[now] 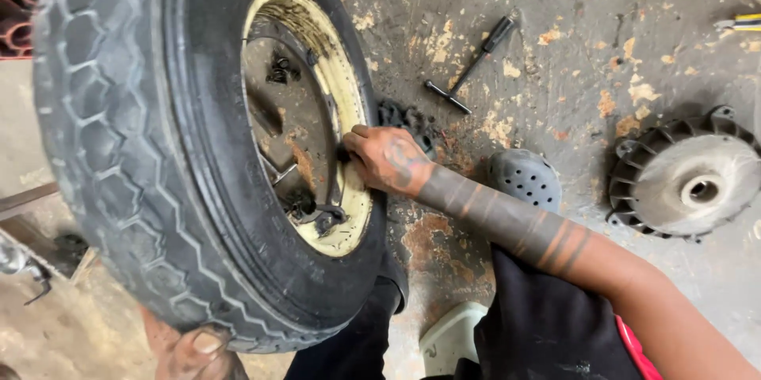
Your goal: Cleaning the inner rim of a motorcycle tire using a utility knife and a cloth
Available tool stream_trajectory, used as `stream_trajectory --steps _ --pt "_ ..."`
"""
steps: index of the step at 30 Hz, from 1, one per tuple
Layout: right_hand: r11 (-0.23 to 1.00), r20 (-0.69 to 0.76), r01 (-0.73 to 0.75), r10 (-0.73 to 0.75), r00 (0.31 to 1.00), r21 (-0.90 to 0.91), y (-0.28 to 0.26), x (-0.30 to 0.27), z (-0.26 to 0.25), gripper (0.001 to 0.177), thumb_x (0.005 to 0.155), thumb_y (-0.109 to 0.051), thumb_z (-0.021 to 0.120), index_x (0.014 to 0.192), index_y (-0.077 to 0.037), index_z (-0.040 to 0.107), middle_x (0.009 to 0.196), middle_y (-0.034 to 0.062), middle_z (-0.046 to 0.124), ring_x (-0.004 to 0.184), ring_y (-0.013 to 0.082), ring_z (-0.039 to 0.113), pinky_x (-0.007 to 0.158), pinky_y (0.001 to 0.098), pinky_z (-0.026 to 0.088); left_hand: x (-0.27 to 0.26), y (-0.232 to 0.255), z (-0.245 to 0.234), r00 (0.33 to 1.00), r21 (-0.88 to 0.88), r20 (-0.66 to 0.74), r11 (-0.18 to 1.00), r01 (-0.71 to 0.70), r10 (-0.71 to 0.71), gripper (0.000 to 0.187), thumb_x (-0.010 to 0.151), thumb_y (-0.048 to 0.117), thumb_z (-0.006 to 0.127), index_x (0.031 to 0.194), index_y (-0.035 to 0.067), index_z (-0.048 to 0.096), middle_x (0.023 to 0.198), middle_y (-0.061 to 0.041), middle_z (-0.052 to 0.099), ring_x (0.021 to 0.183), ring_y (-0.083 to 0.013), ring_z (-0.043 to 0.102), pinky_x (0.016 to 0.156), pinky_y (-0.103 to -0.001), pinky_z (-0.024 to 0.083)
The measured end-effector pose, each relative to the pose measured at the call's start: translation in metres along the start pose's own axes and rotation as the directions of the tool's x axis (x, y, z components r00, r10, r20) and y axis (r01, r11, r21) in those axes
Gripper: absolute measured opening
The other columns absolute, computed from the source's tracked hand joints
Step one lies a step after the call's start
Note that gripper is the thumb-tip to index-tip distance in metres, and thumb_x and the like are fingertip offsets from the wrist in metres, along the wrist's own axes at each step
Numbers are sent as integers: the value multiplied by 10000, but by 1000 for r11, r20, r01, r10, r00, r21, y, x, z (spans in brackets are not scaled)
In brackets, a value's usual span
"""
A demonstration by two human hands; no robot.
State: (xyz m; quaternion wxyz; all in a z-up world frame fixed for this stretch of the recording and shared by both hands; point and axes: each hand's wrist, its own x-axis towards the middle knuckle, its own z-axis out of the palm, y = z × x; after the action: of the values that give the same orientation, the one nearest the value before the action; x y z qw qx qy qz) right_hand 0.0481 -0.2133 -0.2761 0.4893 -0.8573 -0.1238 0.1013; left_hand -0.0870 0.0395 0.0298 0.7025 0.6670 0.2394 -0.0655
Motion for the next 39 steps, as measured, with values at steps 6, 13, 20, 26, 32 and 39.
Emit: stream_trajectory --steps 6,13,20,26,32,39 --pt "968 32 -45 38 999 246 10 -7 20 191 852 -267 712 993 -141 685 935 80 729 864 370 746 685 510 623 87 29 85 999 148 -35 989 6 0 1166 505 103 460 1628 134 147 1649 -186 272 1422 -386 353 1154 -560 328" --pt "961 137 -111 79 988 252 -17 3 -15 88 877 0 669 944 -25 720 923 121 770 678 226 766 557 273 664 88 13 84 999 111 -44 993 32 -28 1213 455 8 491 1622 147 191 1627 -154 327 1431 -376 388 1185 -567 321" --pt "946 90 -303 293 952 117 5 -3 18 254 837 -343 729 1001 -158 671 967 77 724 910 385 743 757 535 618 98 7 79 999 84 29 995 -44 42 1283 428 -22 566 1632 130 148 1605 -179 346 1431 -399 394 1154 -596 355" --pt "927 151 -337 314 937 166 3 9 1 217 807 -233 757 994 -132 716 947 107 729 913 413 744 761 539 619 97 -6 77 990 57 106 994 -95 89 1356 403 -51 634 1641 114 108 1584 -202 363 1431 -420 399 1125 -623 387" --pt "974 77 -216 210 975 70 -10 8 -10 188 832 -195 745 1004 -126 713 963 116 687 865 410 727 712 523 616 96 -14 54 976 -1 171 991 -133 131 1433 377 -80 702 1650 99 68 1563 -225 380 1431 -441 405 1096 -651 419" --pt "999 -160 13 -21 987 -50 -5 15 -33 154 867 -142 683 1011 -89 693 960 137 610 830 414 687 655 491 598 87 -11 53 950 74 233 970 -232 210 1406 419 -53 848 1648 107 183 1556 -156 458 1457 -312 420 1131 -523 466"
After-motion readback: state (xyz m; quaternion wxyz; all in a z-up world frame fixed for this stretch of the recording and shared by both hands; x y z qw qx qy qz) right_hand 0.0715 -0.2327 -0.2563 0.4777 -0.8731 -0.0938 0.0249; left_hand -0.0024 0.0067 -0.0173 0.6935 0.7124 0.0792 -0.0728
